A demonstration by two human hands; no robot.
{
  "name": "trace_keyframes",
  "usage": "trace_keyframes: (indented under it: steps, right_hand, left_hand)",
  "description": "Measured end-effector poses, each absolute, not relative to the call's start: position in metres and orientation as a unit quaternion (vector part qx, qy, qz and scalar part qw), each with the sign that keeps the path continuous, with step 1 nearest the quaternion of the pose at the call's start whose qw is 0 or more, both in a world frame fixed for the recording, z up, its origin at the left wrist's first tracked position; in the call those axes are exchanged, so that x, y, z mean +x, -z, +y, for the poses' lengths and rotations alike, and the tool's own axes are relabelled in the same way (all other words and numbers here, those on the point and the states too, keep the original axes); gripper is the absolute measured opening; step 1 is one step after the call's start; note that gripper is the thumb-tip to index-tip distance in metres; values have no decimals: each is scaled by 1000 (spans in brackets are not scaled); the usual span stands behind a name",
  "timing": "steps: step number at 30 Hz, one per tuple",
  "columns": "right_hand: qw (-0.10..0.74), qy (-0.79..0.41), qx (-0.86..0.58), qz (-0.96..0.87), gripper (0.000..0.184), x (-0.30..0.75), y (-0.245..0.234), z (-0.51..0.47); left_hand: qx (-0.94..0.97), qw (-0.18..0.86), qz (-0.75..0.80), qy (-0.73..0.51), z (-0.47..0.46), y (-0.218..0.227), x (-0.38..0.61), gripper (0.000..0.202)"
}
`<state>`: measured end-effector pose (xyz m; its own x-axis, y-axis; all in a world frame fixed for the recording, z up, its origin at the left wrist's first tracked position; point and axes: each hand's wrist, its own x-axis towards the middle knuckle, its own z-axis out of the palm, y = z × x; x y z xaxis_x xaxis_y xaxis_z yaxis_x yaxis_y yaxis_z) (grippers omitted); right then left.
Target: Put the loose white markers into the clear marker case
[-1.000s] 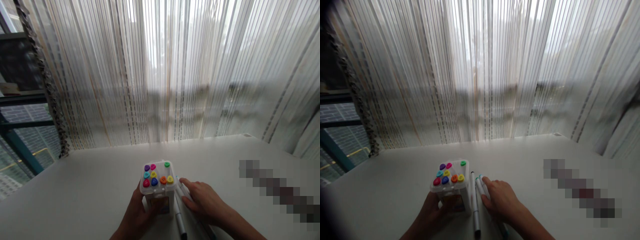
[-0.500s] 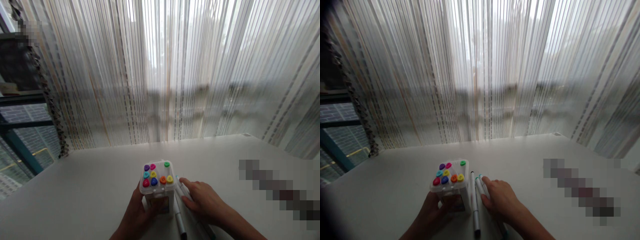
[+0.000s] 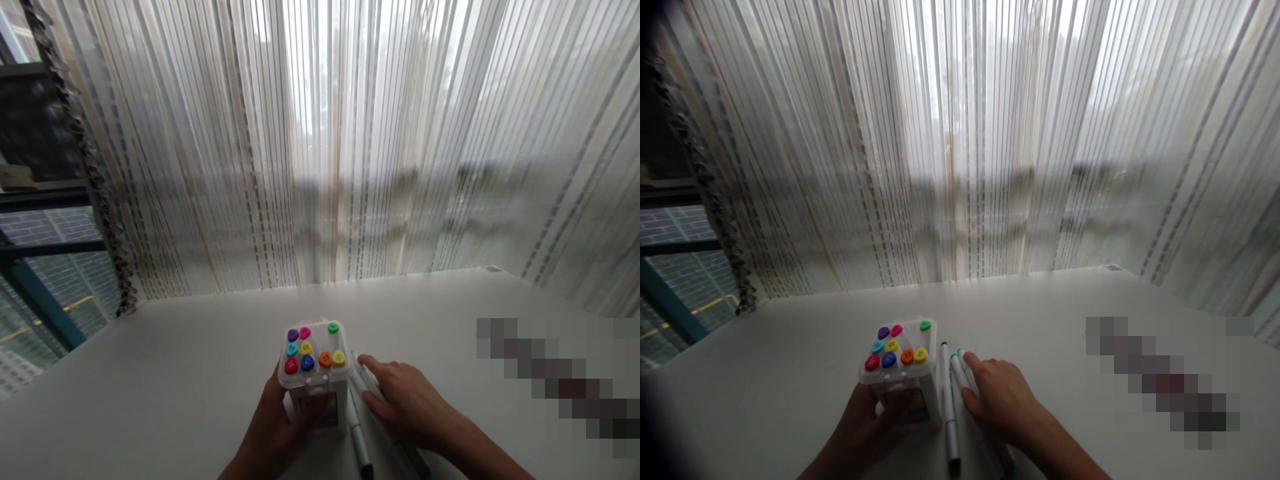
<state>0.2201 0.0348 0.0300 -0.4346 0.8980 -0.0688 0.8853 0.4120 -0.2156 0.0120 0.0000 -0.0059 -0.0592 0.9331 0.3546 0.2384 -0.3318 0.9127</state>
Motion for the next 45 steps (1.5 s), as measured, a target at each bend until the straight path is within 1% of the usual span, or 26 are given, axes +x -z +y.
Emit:
trace_keyframes:
  steps: [16,29,38,45]
  right_hand:
    - [26,-110,-534,-838,46,219,-31,34]
    - [18,-105,-532,-840,45,220,-32,34]
    - [19,-108,-531,-840,45,219,-34,33]
    - [20,-107,-530,-841,46,219,-34,33]
  left_hand:
    - [602,324,475,-553,-1,1,16,60]
    - [629,343,474,-512,3,9,7,60]
    - [602,343,472,-545,-3,-3,17,61]
    - [603,329,474,-551,-3,-1,16,59]
